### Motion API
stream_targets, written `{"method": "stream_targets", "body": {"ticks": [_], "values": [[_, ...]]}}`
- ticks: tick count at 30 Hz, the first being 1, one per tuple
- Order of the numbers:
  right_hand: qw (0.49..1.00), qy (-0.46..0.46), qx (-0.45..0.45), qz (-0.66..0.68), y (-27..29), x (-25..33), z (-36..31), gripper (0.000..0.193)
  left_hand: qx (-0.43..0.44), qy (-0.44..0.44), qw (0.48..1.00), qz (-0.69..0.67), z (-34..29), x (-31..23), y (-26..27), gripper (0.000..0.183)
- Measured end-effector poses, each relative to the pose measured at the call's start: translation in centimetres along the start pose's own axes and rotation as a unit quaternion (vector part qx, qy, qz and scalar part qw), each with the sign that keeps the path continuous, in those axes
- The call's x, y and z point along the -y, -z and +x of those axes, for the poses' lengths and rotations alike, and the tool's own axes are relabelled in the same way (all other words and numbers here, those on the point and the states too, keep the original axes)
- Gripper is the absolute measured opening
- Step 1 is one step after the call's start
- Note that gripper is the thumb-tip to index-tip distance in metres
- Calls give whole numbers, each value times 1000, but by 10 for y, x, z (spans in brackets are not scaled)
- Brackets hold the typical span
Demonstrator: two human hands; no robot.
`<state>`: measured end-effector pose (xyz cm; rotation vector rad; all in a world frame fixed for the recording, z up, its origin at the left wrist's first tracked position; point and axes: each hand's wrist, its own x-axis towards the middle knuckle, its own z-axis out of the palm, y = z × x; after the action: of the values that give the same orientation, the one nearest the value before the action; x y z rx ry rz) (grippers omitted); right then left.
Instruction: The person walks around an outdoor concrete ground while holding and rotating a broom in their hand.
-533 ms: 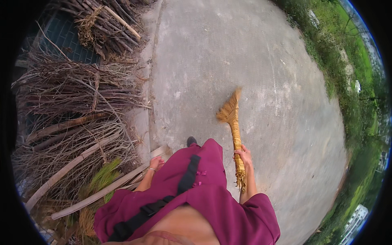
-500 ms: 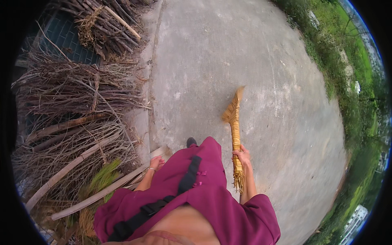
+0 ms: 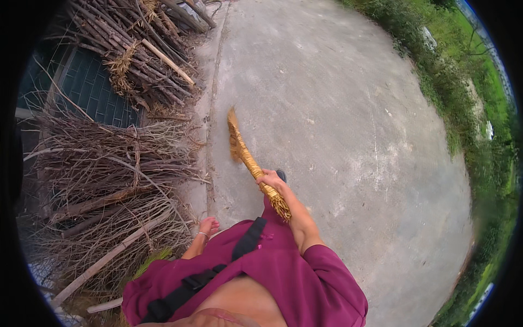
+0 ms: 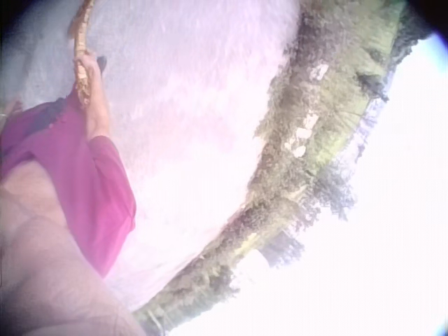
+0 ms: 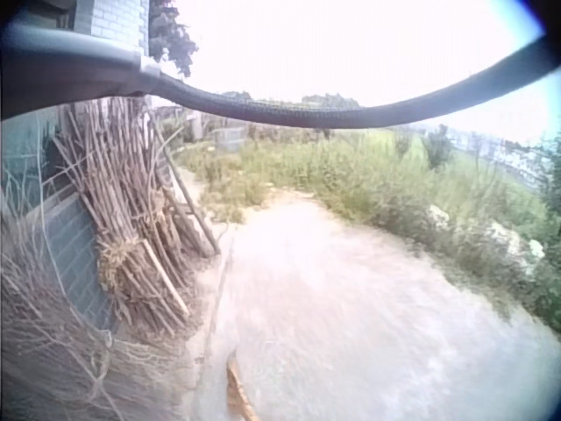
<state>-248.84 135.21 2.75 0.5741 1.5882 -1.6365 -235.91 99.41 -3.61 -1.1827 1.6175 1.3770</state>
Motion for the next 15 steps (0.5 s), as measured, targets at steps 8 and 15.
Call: {"method": "stream_targets", "body": {"ticks": [8, 15], "values": [[943, -21, -103, 315, 151, -42, -56, 51, 5, -13, 997, -75, 2, -79, -50, 20], [959, -36, -256, 115, 146, 32, -57, 59, -33, -16, 993, -116, 41, -118, -41, 24]]}}
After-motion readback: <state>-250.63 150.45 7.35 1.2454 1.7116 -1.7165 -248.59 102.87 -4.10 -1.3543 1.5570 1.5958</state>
